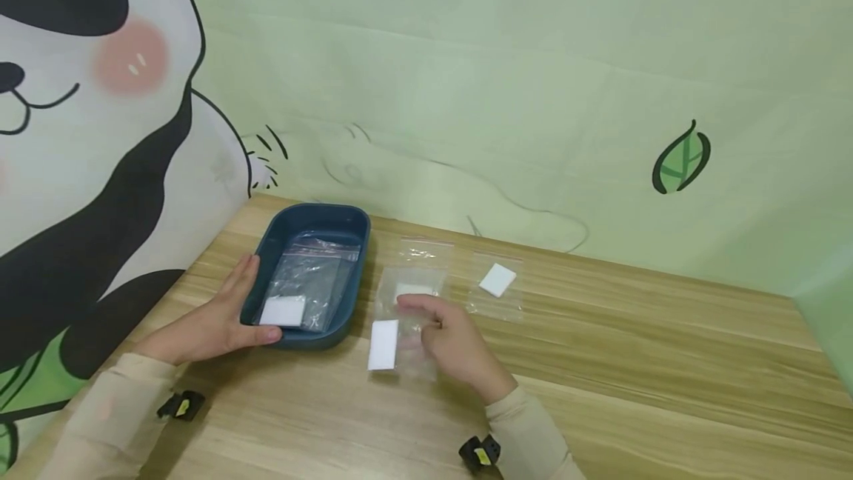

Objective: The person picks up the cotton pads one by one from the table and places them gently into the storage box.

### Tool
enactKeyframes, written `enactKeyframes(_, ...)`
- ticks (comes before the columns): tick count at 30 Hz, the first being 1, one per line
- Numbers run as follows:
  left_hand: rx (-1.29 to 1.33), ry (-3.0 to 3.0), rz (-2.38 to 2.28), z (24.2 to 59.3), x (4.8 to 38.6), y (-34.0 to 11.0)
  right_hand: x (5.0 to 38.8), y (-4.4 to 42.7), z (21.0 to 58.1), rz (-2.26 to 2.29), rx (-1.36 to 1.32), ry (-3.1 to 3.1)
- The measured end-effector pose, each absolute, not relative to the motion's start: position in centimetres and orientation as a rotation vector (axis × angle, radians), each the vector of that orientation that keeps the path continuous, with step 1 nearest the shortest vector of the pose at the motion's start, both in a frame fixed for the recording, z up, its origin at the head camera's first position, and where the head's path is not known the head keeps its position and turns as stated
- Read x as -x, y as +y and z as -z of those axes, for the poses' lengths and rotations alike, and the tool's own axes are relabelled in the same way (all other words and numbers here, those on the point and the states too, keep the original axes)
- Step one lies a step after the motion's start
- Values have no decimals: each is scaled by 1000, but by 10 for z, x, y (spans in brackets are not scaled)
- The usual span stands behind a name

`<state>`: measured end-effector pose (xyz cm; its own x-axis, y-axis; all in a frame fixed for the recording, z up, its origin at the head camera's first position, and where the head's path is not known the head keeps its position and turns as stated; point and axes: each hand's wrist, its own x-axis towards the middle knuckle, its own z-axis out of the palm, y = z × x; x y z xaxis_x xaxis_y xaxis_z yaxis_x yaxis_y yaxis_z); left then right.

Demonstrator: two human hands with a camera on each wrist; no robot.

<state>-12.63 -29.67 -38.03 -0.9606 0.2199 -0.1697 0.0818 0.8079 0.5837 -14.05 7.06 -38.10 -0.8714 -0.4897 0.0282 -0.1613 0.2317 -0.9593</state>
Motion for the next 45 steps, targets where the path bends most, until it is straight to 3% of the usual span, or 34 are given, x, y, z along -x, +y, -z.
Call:
enactKeyframes(20,-241,2778,-877,379,126,-295,162,44,345,1869,456,2207)
enactKeyframes(45,-271,2786,-928,381,126,-297,198,-41,337,1851,577,1988)
